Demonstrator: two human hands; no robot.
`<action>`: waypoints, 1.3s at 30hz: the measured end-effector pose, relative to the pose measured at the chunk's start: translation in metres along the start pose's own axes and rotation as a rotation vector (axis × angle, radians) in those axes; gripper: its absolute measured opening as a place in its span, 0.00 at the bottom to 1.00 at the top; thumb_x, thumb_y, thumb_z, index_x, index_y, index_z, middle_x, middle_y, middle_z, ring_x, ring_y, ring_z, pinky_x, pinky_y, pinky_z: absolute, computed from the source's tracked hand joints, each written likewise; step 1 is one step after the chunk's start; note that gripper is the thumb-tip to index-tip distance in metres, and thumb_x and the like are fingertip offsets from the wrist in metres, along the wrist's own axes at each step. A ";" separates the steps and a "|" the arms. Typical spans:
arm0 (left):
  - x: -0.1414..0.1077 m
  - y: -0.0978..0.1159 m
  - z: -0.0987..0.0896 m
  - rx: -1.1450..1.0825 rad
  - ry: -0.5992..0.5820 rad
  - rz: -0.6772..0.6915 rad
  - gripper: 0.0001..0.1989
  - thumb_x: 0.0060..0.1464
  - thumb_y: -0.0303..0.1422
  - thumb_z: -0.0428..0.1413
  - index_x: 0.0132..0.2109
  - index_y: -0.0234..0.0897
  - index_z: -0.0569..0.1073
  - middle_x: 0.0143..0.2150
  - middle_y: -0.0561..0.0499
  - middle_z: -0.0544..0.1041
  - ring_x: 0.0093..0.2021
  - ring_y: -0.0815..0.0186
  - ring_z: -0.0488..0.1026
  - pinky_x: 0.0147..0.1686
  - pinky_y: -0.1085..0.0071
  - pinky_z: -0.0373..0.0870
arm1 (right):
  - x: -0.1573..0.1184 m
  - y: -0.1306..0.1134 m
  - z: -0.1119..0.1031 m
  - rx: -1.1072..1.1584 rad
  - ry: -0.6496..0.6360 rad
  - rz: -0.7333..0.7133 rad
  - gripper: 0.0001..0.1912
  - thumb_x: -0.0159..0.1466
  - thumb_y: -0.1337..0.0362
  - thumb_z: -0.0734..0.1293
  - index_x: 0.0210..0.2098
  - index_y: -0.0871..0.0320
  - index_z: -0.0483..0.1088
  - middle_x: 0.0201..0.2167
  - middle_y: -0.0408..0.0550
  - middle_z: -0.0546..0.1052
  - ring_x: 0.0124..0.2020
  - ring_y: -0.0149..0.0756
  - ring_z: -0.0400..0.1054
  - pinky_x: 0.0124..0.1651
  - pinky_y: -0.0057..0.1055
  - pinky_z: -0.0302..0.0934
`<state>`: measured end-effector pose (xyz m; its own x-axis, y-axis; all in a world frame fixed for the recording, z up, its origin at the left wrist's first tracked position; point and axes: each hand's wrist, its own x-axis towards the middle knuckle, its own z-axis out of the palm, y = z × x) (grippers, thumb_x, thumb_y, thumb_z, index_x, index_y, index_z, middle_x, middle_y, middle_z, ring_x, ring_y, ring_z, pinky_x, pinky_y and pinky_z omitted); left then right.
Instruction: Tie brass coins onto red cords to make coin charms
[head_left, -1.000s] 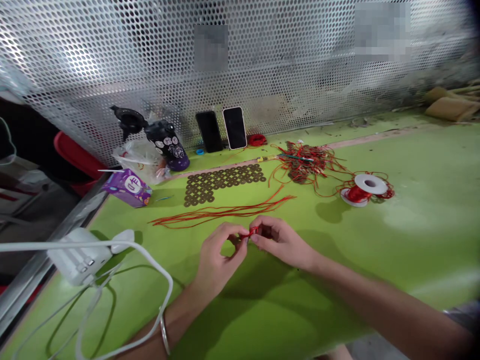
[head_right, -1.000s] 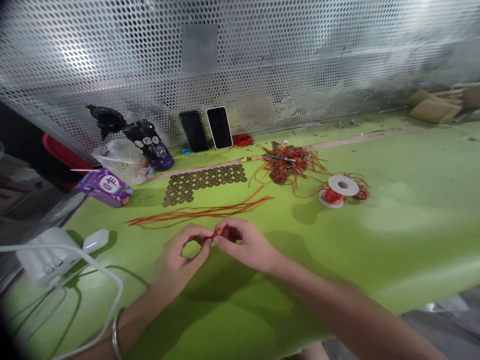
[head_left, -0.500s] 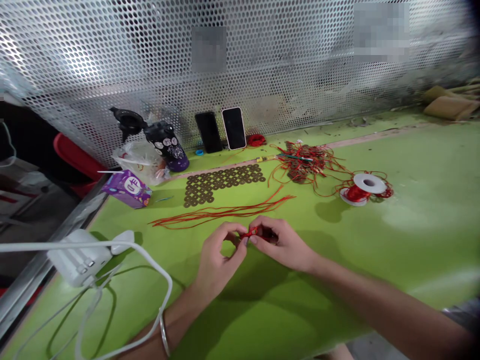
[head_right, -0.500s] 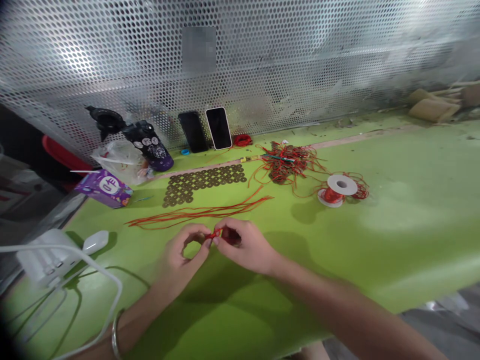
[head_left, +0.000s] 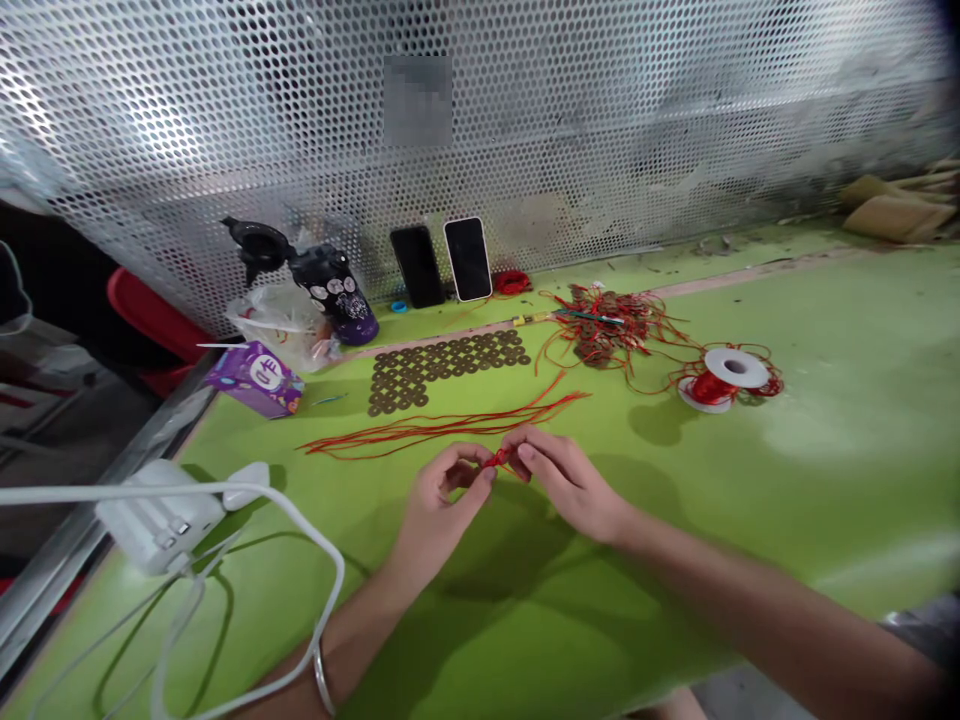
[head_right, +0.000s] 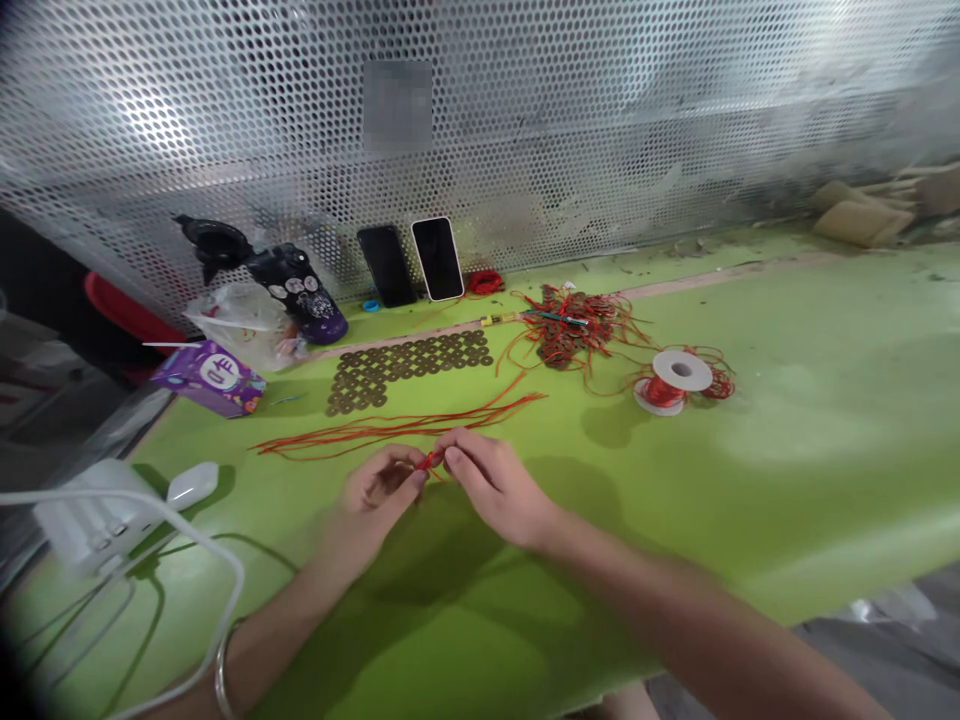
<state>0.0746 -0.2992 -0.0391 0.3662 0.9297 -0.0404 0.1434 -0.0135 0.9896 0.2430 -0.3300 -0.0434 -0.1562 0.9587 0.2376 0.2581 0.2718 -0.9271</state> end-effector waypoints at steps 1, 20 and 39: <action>0.001 -0.001 0.000 -0.054 -0.025 -0.019 0.10 0.48 0.37 0.61 0.34 0.36 0.72 0.24 0.55 0.72 0.23 0.71 0.69 0.24 0.75 0.68 | 0.001 0.001 0.000 -0.018 0.008 0.009 0.13 0.69 0.61 0.53 0.33 0.57 0.64 0.24 0.42 0.66 0.25 0.30 0.59 0.30 0.27 0.55; 0.007 -0.011 -0.001 -0.389 0.064 -0.110 0.14 0.39 0.42 0.66 0.29 0.36 0.76 0.23 0.55 0.72 0.21 0.73 0.64 0.21 0.77 0.64 | 0.002 0.004 0.011 0.041 -0.087 0.004 0.07 0.60 0.73 0.61 0.35 0.57 0.67 0.30 0.45 0.74 0.29 0.31 0.69 0.35 0.27 0.64; 0.005 -0.015 -0.004 -0.055 0.155 0.093 0.09 0.48 0.37 0.62 0.36 0.37 0.79 0.35 0.49 0.79 0.20 0.74 0.68 0.18 0.78 0.67 | 0.002 0.005 0.011 0.083 0.136 -0.032 0.05 0.58 0.64 0.69 0.33 0.56 0.78 0.39 0.51 0.74 0.37 0.35 0.71 0.35 0.29 0.67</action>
<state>0.0704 -0.2927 -0.0536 0.2289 0.9710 0.0691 0.0635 -0.0857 0.9943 0.2335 -0.3274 -0.0505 -0.0309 0.9536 0.2995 0.1744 0.3002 -0.9378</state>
